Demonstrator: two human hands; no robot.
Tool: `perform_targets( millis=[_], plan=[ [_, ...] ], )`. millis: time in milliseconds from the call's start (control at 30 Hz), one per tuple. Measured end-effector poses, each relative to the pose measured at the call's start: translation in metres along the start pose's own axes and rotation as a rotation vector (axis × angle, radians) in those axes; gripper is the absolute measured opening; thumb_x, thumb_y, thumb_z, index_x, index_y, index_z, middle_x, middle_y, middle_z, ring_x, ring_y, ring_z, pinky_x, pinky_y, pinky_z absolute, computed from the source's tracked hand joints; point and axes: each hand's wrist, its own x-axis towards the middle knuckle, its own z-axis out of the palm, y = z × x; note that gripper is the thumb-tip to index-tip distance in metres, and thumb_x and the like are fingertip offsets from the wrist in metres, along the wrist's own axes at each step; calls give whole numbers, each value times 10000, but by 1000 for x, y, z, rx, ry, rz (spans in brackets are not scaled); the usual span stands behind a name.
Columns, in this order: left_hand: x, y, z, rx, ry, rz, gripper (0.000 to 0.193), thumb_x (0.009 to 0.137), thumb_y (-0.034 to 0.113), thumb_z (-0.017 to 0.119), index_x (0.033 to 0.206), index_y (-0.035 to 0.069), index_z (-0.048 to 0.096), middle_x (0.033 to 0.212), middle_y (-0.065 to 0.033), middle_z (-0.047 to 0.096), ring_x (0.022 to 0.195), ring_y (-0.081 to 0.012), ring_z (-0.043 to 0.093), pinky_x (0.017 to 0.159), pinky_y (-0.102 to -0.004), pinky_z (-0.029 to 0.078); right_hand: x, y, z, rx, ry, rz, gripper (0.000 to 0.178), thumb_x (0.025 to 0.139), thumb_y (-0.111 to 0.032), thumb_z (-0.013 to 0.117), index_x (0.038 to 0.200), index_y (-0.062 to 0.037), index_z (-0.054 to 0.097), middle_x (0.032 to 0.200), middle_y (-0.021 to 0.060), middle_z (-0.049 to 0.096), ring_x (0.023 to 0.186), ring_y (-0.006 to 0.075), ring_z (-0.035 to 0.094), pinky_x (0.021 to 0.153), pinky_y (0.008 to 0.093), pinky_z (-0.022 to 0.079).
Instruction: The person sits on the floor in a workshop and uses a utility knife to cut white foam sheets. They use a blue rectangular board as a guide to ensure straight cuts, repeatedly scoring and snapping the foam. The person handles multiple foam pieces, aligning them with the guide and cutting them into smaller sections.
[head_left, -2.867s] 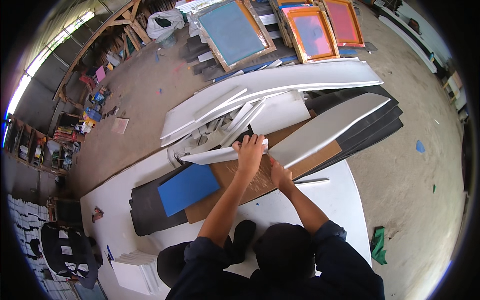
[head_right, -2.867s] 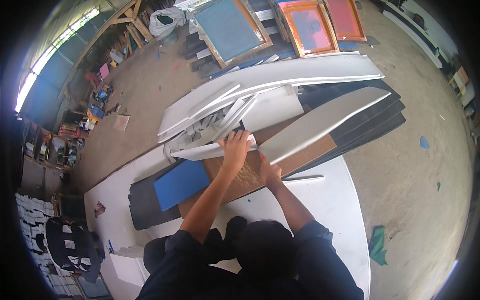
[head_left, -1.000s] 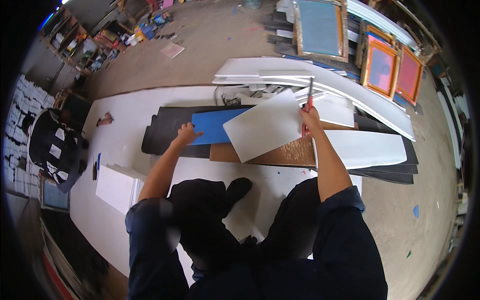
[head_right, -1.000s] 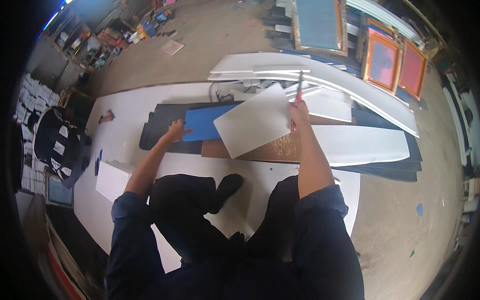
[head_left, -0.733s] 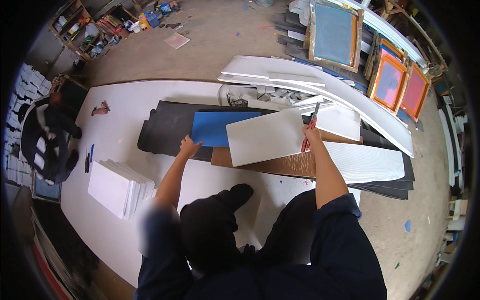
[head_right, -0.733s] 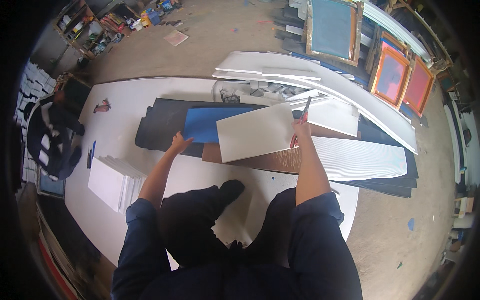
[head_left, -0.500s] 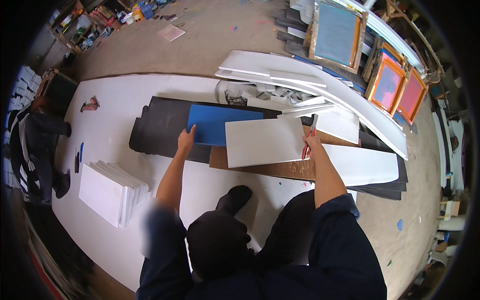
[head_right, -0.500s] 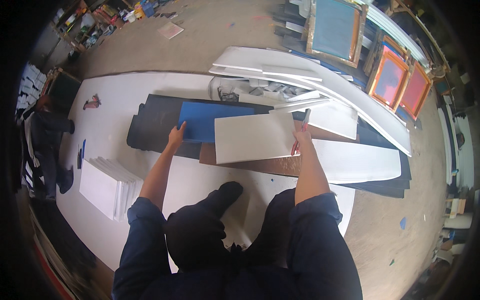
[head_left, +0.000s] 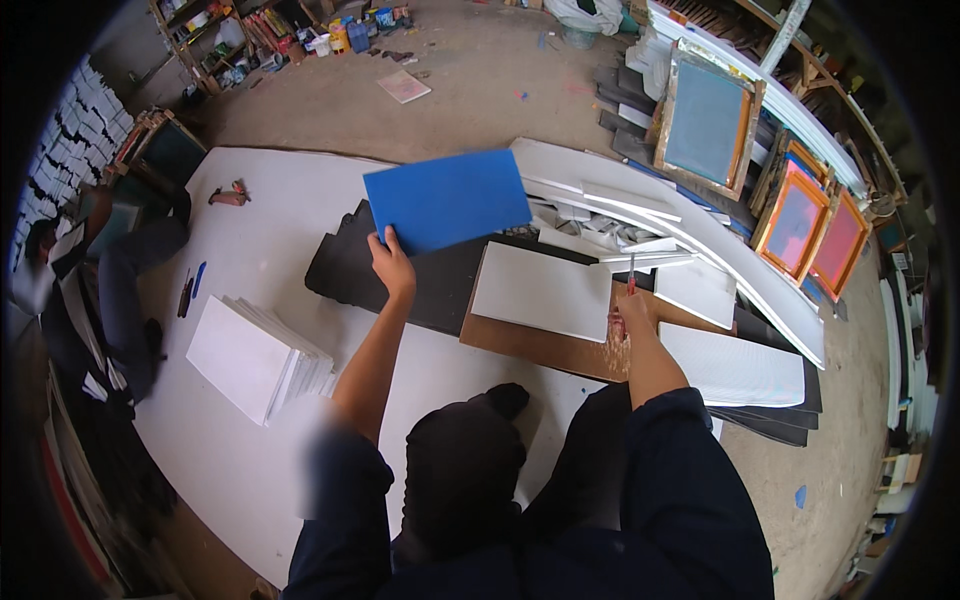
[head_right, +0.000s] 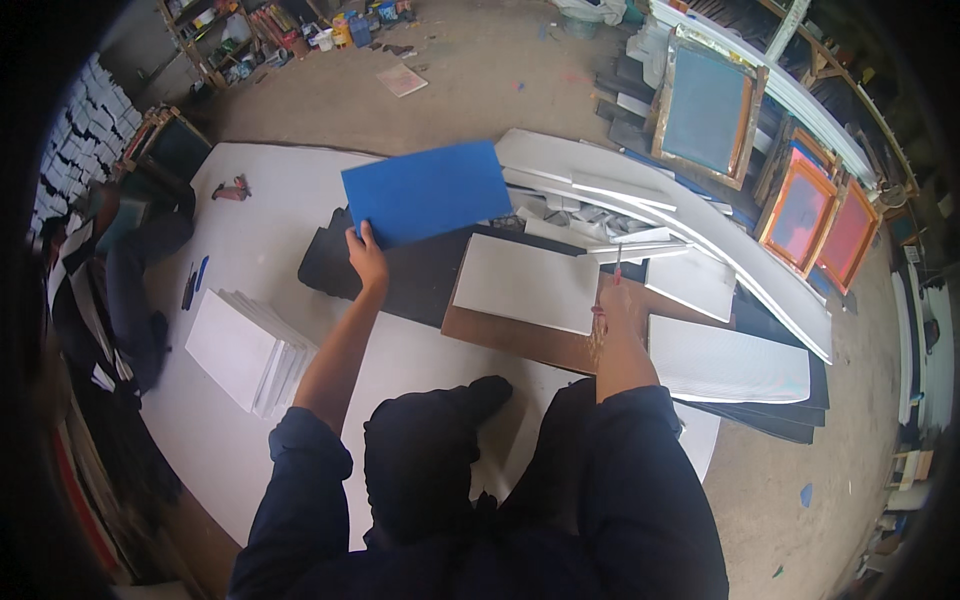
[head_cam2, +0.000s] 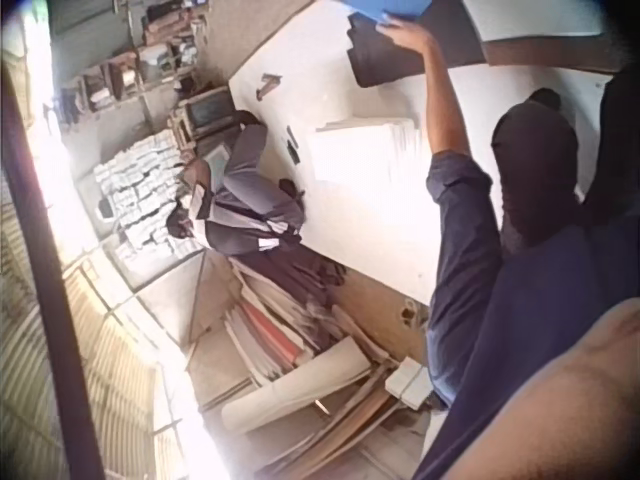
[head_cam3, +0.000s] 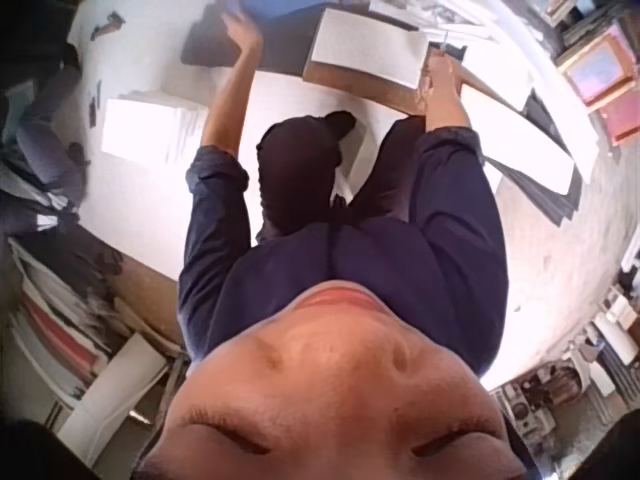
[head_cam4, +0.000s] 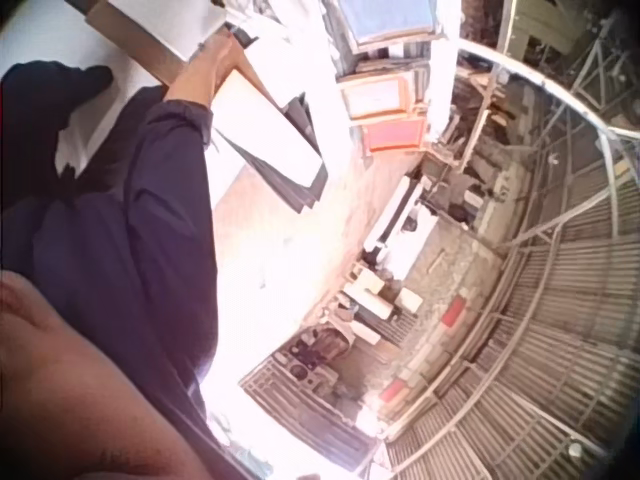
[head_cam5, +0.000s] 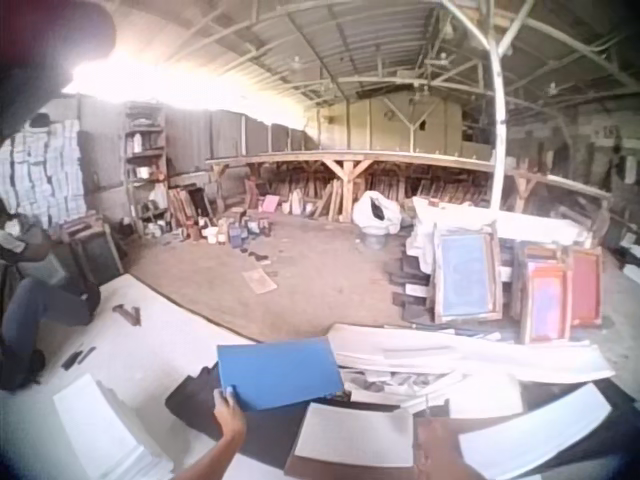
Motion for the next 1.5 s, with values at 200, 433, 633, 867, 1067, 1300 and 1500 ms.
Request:
perform_targets(
  millis=[200, 433, 633, 867, 1067, 1300, 1500],
  plan=[
    [-39, -15, 33, -44, -270, -230, 381, 908, 362, 434, 1040, 9, 490, 920, -177, 594, 840, -280, 571, 749, -368, 432, 38, 29, -79, -529, 210, -341, 329, 691, -103, 540, 975, 60, 517, 736, 214, 592, 534, 297, 596, 472, 401, 482],
    [-94, -33, 70, -35, -545, -188, 354, 914, 321, 437, 1149, 58, 466, 1036, -170, 570, 912, -238, 562, 802, -351, 436, 22, 84, -163, -554, 362, -165, 497, 743, -124, 547, 1174, 35, 358, 1090, 287, 476, 1016, 447, 479, 860, 491, 406],
    [-109, -79, 85, 180, -543, -7, 342, 886, 266, 495, 1148, 46, 494, 1047, -180, 563, 934, -293, 556, 831, -359, 422, -30, 70, -99, -604, 506, -592, 468, 766, -97, 579, 1197, -44, 406, 1121, 206, 441, 1096, 343, 395, 947, 383, 321],
    [-75, -78, 79, 328, -841, 147, 335, 832, 223, 567, 1108, 35, 581, 994, -165, 562, 844, -253, 580, 777, -328, 451, -53, 19, -18, -122, -7, -689, 407, 803, -58, 571, 1191, -50, 446, 1025, 114, 533, 832, 182, 543, 726, 285, 472],
    [-73, -72, 82, 272, -869, 106, 333, 824, 212, 585, 1115, 51, 586, 982, -135, 571, 823, -246, 579, 758, -324, 456, -62, 13, -10, -109, 73, -602, 412, 819, -27, 543, 1212, -75, 431, 1085, 102, 536, 861, 189, 535, 775, 308, 443],
    [-74, -65, 82, 340, -988, 57, 357, 855, 235, 558, 1178, 84, 548, 1039, -120, 539, 962, -238, 545, 822, -318, 431, -64, 13, -16, -37, 135, -534, 402, 805, 3, 544, 1190, -70, 452, 1103, 96, 546, 913, 191, 558, 806, 310, 457],
    [-76, -65, 83, 398, -953, 188, 337, 842, 160, 561, 1174, 109, 550, 1006, -130, 542, 861, -265, 582, 771, -343, 460, -70, 26, -19, 4, 116, -490, 405, 799, 15, 541, 1186, -61, 449, 1125, 100, 538, 942, 194, 559, 819, 317, 456]
  ],
)
